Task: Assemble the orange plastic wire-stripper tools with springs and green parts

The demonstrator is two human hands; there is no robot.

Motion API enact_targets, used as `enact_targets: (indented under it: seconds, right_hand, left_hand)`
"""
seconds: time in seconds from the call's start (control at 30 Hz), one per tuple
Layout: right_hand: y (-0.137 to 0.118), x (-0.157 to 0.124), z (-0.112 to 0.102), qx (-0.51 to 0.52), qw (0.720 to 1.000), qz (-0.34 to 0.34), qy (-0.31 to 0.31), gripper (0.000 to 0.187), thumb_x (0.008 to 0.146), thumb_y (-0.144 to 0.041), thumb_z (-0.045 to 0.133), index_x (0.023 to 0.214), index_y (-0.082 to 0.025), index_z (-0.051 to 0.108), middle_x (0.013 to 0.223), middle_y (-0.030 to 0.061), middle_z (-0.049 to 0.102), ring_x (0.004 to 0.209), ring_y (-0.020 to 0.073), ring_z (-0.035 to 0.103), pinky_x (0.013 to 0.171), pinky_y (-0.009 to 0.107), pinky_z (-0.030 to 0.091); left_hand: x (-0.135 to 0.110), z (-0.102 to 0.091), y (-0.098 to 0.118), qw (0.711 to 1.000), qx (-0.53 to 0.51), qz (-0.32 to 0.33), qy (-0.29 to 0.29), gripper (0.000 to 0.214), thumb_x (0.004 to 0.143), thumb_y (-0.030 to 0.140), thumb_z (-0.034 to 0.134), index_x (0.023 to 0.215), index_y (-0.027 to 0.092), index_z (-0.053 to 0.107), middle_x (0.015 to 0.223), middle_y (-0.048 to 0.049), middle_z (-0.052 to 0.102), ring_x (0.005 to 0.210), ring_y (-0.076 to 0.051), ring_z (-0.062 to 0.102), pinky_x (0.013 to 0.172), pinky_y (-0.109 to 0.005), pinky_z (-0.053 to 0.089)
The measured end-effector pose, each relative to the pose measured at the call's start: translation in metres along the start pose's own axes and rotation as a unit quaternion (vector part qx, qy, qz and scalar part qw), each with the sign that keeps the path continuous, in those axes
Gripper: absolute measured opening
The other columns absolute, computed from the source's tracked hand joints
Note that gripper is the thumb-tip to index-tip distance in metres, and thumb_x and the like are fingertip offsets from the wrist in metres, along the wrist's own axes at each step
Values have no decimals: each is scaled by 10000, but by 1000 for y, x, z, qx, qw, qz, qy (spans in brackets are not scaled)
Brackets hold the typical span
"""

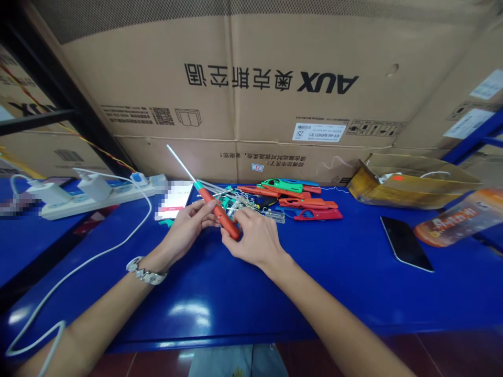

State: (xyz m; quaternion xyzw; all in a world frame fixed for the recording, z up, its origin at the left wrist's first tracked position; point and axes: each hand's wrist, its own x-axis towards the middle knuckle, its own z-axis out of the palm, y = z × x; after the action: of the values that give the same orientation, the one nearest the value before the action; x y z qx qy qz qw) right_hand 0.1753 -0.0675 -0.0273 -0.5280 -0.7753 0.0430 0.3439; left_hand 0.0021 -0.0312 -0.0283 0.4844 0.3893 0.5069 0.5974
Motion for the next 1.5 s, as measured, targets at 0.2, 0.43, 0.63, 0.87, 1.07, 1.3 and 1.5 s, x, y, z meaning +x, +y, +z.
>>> enact_targets:
  seconds: [0.2, 0.43, 0.63, 0.87, 1.07, 1.3, 1.5]
  right_hand:
    - [3, 6, 5, 428, 874, 146, -179, 434, 900, -583, 559, 1124, -212, 546, 612, -27, 642, 446, 121, 529, 435, 234, 393]
    - [11, 7, 4, 499, 820, 143, -243, 436, 897, -607, 571, 1013, -187, 553, 595, -47, 618, 375, 70, 472, 356, 183, 381]
    - [22, 5, -4, 426, 858, 153, -242, 380, 922, -559, 555, 986, -184, 566, 561, -82, 478, 408, 70, 408, 386, 194, 330]
    - [19, 3, -6, 390, 887, 74, -234, 269, 745, -323, 748, 908, -181, 588, 774, -27, 546, 636, 100, 464, 561, 223, 355]
    - [26, 3, -3, 412, 868, 115, -252, 250, 858, -410, 602, 974, -193, 562, 609, -59, 524, 520, 108, 444, 520, 233, 318]
    - [41, 15, -5, 32, 987, 146, -55, 69, 835, -269, 576, 802, -220, 611, 661, -33, 617, 599, 137, 545, 563, 259, 297]
    - [39, 19, -7, -125, 984, 90, -93, 202, 843, -236, 584, 1023, -254, 675, 920, 10, 698, 753, 177, 631, 547, 275, 261]
  left_hand:
    - [-2, -3, 4, 999, -1, 28, -38, 332, 840, 423, 712, 1000, 133, 705, 985, -79, 732, 888, -185, 669, 782, -276, 529]
    - [1, -10, 6, 984, 171, 58, 10, 383, 889, 502, 610, 765, 148, 689, 668, -31, 663, 582, -140, 564, 570, -256, 448]
    - [-6, -29, 22, 820, 427, 349, 152, 364, 890, 338, 631, 587, 187, 497, 542, 26, 494, 536, -126, 457, 582, -273, 390]
    - [-14, -22, 27, 682, 594, 379, -197, 359, 903, 387, 661, 1216, 212, 634, 1182, -90, 670, 1082, -269, 615, 967, -452, 441]
    - [-20, -26, 27, 709, 620, 245, -229, 385, 933, 511, 591, 1196, 246, 686, 1026, -51, 655, 887, -217, 644, 751, -321, 494]
    - [-21, -25, 25, 680, 674, 178, -226, 283, 903, 432, 659, 1049, 202, 738, 958, -74, 660, 900, -259, 628, 759, -349, 484]
    - [-16, -24, 13, 684, 675, 173, -217, 262, 906, 385, 664, 1047, 173, 728, 999, -94, 636, 934, -262, 611, 827, -374, 492]
